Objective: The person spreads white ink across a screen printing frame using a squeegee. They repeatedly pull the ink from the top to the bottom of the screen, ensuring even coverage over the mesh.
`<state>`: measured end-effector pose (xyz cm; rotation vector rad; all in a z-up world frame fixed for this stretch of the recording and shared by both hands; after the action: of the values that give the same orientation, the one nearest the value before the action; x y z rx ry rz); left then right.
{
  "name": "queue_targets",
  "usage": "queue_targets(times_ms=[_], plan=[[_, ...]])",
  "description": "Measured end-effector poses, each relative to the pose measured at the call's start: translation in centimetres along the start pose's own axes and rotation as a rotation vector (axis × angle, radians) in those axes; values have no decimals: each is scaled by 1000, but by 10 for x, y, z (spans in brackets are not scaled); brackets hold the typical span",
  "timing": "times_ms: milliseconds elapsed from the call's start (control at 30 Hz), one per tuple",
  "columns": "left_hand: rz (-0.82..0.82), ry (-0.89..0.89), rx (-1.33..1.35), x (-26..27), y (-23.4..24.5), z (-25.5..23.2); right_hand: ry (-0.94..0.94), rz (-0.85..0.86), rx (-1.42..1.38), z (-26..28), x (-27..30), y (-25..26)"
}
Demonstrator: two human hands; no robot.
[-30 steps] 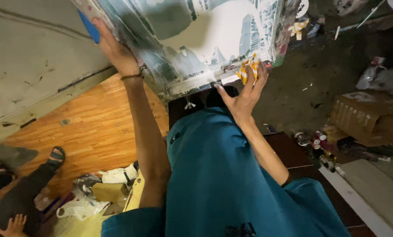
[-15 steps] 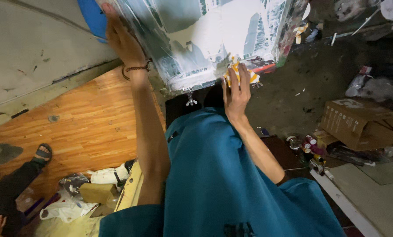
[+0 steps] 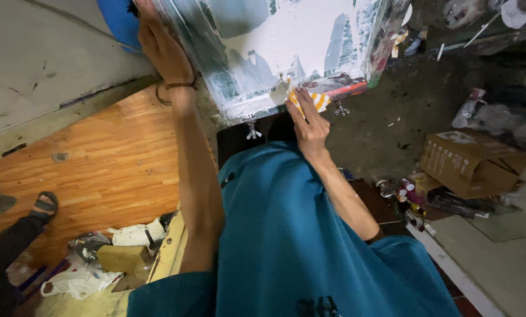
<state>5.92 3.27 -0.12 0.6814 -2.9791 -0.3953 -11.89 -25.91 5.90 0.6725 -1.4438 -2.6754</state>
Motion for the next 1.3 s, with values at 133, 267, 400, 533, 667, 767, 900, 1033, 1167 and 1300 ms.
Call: queue_targets(times_ms=[133, 267, 400, 533, 667, 767, 900, 1033, 1167, 1300], plan=[[-7, -65, 146, -3, -2, -5, -41, 29, -141, -4, 2, 4], [-26, -82, 199, -3, -8, 1, -353, -43, -255, -27, 12, 30], [-80, -136, 122, -1, -6, 4, -516, -92, -291, -59, -17, 68], [-125, -23, -198, 1, -3, 4, -243, 271, -192, -58, -49, 68], [-151, -45, -35, 4, -7, -1, -141, 639, -211, -66, -33, 44], [-61, -136, 69, 11, -13, -16, -67, 719, -72, -60, -42, 45], [-124, -187, 17, 9, -10, -22, 68, 717, -82, -67, -39, 35], [-104, -112, -3, 5, -10, -17, 98, 848, -120, -67, -41, 28], [-94, -183, -3, 9, -9, -25, 185, 900, -58, -60, -41, 24], [-133, -124, -194, 2, -7, -16, 273, 930, 112, -59, -38, 17]])
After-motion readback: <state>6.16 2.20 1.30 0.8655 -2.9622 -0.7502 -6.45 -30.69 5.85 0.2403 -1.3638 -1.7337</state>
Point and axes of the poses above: each hand's wrist, its own x-axis away from the middle knuckle, its own y-axis out of the back of the hand, z = x × y, the point moved 7 cm from there along -x, towards the middle knuckle, and after that the axes turned 6 degrees about z, right-handed, at the moved point
